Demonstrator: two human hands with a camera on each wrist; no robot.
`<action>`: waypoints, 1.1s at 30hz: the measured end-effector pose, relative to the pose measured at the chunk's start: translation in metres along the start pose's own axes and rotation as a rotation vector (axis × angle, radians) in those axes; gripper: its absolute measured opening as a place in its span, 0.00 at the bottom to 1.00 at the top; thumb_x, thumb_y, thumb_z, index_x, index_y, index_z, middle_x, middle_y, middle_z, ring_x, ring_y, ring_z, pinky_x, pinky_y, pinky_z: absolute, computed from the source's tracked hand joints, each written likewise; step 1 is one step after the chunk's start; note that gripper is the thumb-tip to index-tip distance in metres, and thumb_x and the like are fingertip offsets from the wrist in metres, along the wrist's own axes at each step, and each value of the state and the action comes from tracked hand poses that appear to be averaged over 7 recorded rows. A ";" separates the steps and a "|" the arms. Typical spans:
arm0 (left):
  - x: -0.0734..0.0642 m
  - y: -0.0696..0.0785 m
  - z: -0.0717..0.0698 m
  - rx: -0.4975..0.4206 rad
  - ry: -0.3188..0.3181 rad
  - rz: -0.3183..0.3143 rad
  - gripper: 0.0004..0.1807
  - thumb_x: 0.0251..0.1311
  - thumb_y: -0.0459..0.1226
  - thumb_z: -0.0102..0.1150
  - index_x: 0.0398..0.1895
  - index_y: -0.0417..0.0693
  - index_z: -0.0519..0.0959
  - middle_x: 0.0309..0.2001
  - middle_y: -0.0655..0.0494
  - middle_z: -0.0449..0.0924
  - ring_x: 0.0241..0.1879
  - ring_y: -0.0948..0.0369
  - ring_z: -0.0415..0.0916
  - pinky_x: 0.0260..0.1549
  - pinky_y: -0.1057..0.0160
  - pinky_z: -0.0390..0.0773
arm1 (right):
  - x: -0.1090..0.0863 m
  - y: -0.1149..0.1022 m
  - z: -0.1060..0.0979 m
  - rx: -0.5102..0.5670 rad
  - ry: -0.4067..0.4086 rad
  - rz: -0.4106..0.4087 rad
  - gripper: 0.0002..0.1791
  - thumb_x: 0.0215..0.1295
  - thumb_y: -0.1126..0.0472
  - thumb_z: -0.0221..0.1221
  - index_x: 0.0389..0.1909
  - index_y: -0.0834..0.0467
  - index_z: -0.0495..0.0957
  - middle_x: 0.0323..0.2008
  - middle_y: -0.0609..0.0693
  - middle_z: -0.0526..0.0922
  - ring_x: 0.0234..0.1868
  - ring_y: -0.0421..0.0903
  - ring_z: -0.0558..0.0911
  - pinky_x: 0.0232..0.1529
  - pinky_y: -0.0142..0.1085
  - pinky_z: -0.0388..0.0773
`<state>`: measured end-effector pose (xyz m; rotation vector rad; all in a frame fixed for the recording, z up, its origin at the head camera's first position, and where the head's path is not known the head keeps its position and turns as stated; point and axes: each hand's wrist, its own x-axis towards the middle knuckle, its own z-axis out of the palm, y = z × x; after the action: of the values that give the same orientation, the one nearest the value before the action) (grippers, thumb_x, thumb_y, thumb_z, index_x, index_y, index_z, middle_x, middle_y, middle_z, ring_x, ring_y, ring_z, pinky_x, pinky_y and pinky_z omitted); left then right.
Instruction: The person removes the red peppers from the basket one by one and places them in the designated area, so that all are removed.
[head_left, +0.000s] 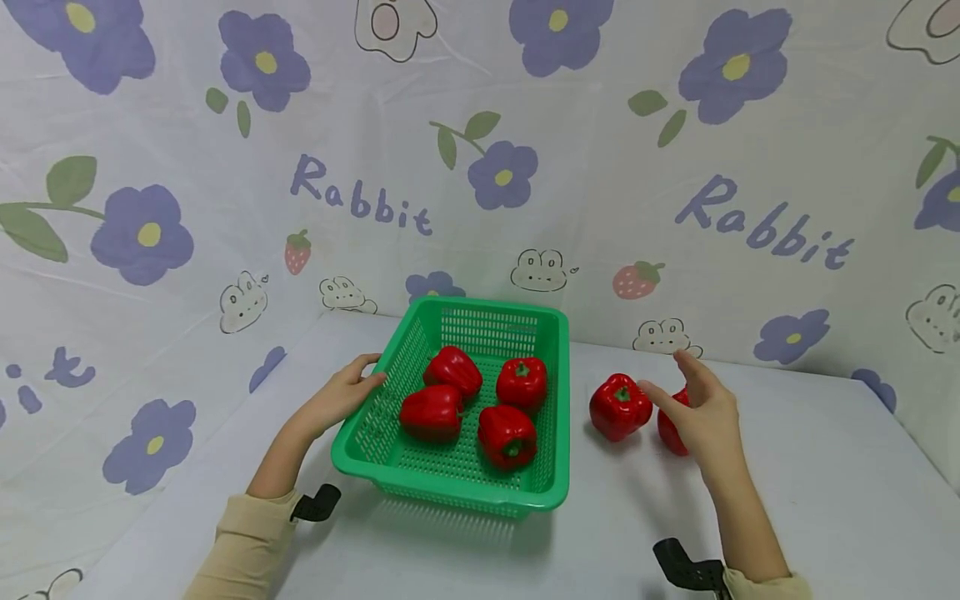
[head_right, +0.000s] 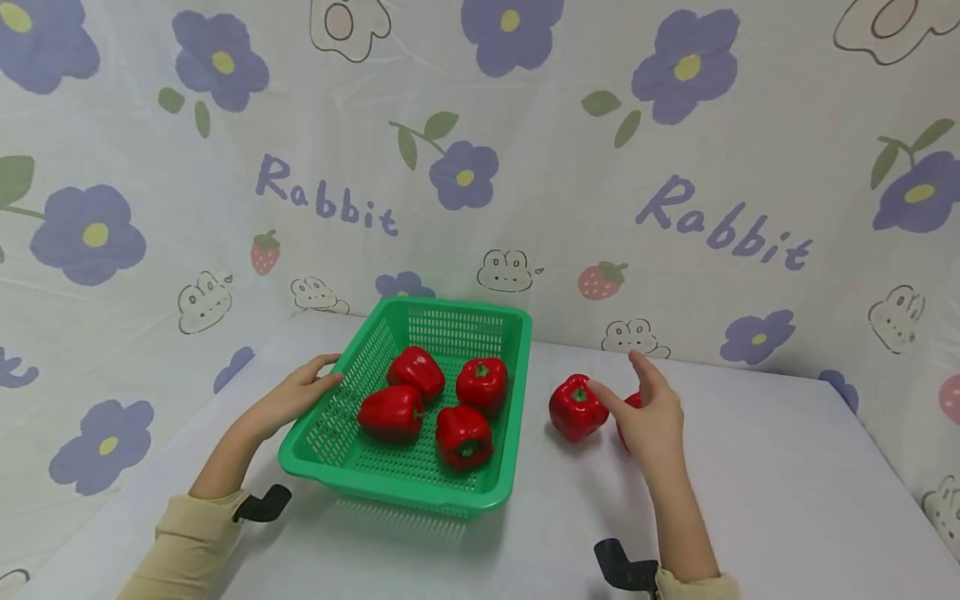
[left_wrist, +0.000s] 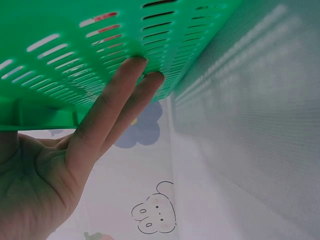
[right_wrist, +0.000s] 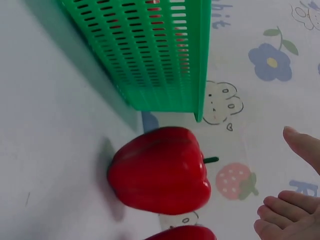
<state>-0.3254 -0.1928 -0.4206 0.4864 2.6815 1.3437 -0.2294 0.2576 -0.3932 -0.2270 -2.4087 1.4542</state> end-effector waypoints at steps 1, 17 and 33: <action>0.000 0.000 0.000 0.002 0.000 -0.001 0.30 0.76 0.44 0.41 0.75 0.39 0.53 0.55 0.34 0.76 0.47 0.53 0.81 0.46 0.55 0.80 | -0.001 -0.001 0.001 0.004 -0.010 -0.005 0.46 0.64 0.46 0.62 0.77 0.50 0.50 0.76 0.54 0.56 0.76 0.60 0.55 0.68 0.56 0.63; 0.000 0.001 0.000 -0.001 -0.002 -0.010 0.31 0.76 0.45 0.41 0.75 0.40 0.53 0.57 0.33 0.75 0.50 0.49 0.80 0.48 0.53 0.80 | -0.005 -0.019 0.028 0.060 -0.103 -0.069 0.45 0.64 0.49 0.64 0.77 0.50 0.51 0.76 0.53 0.57 0.76 0.57 0.57 0.66 0.50 0.66; -0.001 0.003 -0.001 -0.008 -0.004 -0.011 0.31 0.76 0.44 0.41 0.75 0.39 0.53 0.57 0.33 0.75 0.50 0.50 0.80 0.47 0.54 0.80 | -0.010 -0.037 0.060 0.071 -0.195 -0.099 0.44 0.62 0.49 0.65 0.75 0.54 0.57 0.74 0.53 0.61 0.76 0.53 0.59 0.67 0.48 0.66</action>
<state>-0.3243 -0.1920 -0.4181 0.4727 2.6706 1.3487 -0.2399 0.1870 -0.3885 0.0528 -2.4727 1.5780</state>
